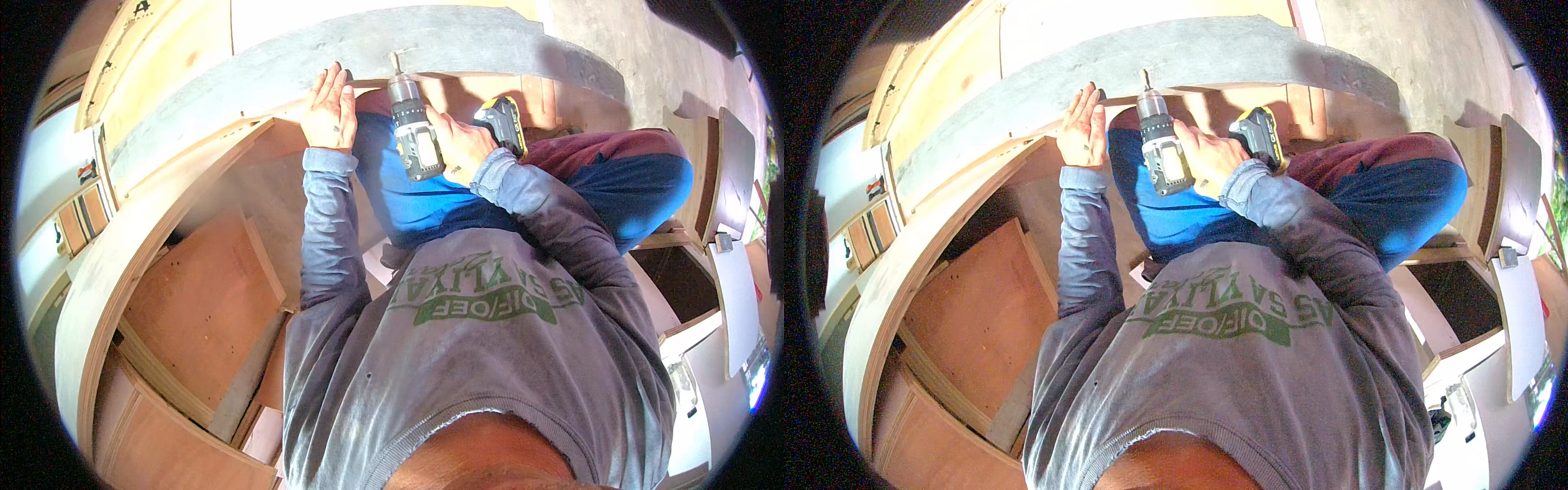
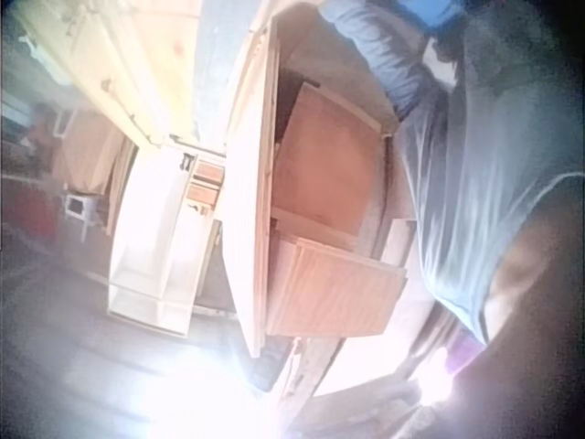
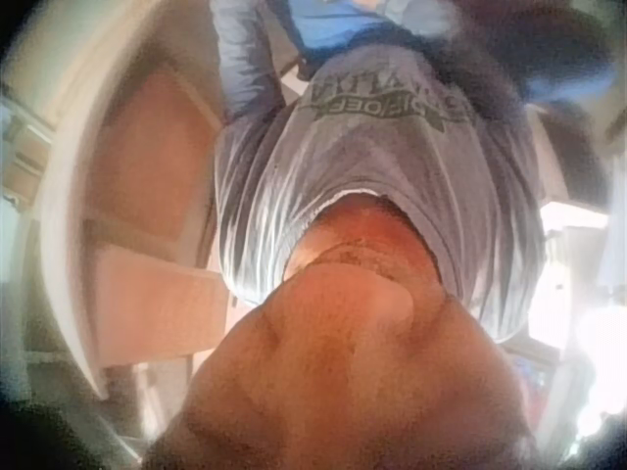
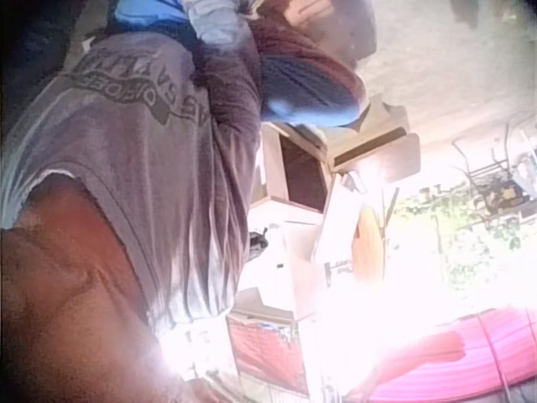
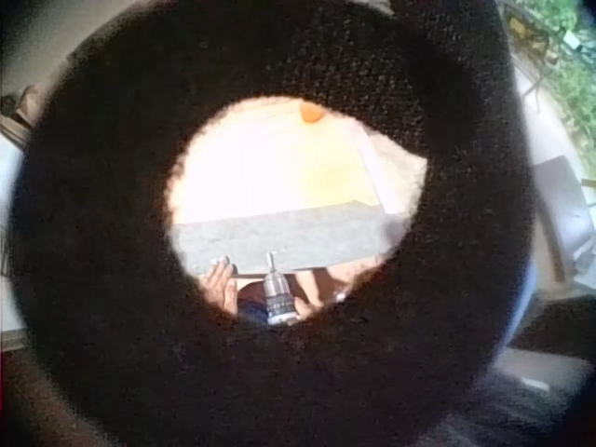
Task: The person uses a cordless drill to fasten a long wooden strip to a larger wooden panel. After drilling several holes, the person applies a dark liquid from a bottle along the strip's surface.
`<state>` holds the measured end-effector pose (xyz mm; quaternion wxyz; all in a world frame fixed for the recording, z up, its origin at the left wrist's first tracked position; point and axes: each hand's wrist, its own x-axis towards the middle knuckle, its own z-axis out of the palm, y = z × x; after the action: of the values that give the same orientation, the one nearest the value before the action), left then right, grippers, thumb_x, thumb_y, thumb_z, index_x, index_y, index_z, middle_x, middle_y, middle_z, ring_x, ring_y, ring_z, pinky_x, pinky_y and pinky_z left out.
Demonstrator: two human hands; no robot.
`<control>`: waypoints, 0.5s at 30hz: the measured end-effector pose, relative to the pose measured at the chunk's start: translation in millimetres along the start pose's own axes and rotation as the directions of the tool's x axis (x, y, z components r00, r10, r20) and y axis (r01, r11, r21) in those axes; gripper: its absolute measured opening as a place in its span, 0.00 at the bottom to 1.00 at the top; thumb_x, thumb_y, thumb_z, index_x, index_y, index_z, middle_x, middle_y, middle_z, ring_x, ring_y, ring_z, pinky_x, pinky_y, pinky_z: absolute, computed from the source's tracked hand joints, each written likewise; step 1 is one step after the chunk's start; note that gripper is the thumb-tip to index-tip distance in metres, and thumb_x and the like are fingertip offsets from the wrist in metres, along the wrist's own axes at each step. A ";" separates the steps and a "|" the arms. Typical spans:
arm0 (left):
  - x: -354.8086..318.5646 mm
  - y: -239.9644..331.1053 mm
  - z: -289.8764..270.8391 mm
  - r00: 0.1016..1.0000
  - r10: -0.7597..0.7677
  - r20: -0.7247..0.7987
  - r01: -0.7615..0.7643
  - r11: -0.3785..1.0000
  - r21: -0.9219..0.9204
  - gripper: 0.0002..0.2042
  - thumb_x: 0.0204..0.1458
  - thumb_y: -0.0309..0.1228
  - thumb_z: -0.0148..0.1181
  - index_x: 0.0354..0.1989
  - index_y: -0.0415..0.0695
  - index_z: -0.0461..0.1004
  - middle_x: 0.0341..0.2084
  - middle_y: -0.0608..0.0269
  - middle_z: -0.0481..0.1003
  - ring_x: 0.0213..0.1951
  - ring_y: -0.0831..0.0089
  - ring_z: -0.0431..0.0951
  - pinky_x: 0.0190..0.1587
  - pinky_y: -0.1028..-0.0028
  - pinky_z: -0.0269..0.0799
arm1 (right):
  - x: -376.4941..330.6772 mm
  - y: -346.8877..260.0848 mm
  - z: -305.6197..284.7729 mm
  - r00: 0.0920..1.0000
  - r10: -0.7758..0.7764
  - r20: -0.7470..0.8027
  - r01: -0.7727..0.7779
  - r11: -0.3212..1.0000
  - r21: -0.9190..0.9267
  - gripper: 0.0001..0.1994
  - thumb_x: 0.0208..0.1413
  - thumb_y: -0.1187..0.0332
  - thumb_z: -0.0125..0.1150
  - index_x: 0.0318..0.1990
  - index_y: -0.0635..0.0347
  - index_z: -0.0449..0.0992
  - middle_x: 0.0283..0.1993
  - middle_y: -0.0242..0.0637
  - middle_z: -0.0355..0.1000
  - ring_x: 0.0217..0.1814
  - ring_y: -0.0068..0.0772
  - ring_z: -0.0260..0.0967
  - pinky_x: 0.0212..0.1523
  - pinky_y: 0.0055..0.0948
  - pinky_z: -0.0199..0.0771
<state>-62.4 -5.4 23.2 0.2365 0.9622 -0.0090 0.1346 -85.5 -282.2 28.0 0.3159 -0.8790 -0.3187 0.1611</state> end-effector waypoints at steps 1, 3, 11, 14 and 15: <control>1.1 0.0 0.4 1.000 0.003 0.000 -0.003 1.000 -0.004 0.19 0.66 0.39 0.50 0.57 0.40 0.79 0.60 0.57 0.76 0.66 0.54 0.71 0.68 0.62 0.65 | 1.2 -1.8 -1.2 1.000 -0.002 -0.003 0.002 1.000 0.002 0.48 0.38 0.73 0.66 0.72 0.65 0.51 0.57 0.52 0.70 0.56 0.53 0.75 0.49 0.44 0.83; 3.2 0.4 0.1 1.000 0.011 -0.003 -0.011 1.000 -0.006 0.19 0.66 0.39 0.50 0.56 0.40 0.79 0.60 0.56 0.76 0.66 0.53 0.70 0.69 0.62 0.65 | 3.8 -6.2 -8.4 1.000 0.002 0.011 -0.002 1.000 0.019 0.48 0.38 0.73 0.66 0.72 0.65 0.51 0.57 0.53 0.70 0.55 0.54 0.75 0.48 0.45 0.82; 0.0 -14.7 -8.9 0.997 -0.063 0.050 0.075 0.947 -0.313 0.20 0.68 0.40 0.50 0.60 0.40 0.77 0.61 0.54 0.75 0.68 0.54 0.69 0.70 0.63 0.62 | -5.1 -10.2 9.7 0.999 -0.021 -0.043 0.024 0.998 0.062 0.50 0.39 0.71 0.70 0.73 0.62 0.49 0.59 0.56 0.69 0.54 0.57 0.75 0.51 0.47 0.80; -7.9 -7.5 -24.5 0.966 -0.254 0.043 0.230 0.776 -0.587 0.20 0.68 0.38 0.54 0.61 0.38 0.75 0.58 0.53 0.77 0.62 0.63 0.74 0.64 0.66 0.67 | -15.4 -16.9 -0.6 0.985 0.122 -0.123 -0.082 0.954 0.289 0.56 0.38 0.70 0.73 0.76 0.61 0.45 0.54 0.60 0.73 0.49 0.60 0.77 0.48 0.48 0.79; -11.9 2.9 -27.3 0.947 -0.322 0.003 0.255 0.745 -0.616 0.20 0.67 0.37 0.55 0.61 0.37 0.75 0.57 0.52 0.78 0.59 0.64 0.76 0.62 0.68 0.70 | -15.4 -24.4 -8.8 0.980 0.124 -0.154 -0.071 0.948 0.310 0.56 0.38 0.69 0.74 0.76 0.62 0.45 0.54 0.60 0.74 0.47 0.60 0.77 0.47 0.48 0.80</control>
<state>-81.0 4.0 44.6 0.5514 0.8157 0.1095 0.1360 -104.0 -281.8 51.9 0.4647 -0.8456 -0.2179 0.1470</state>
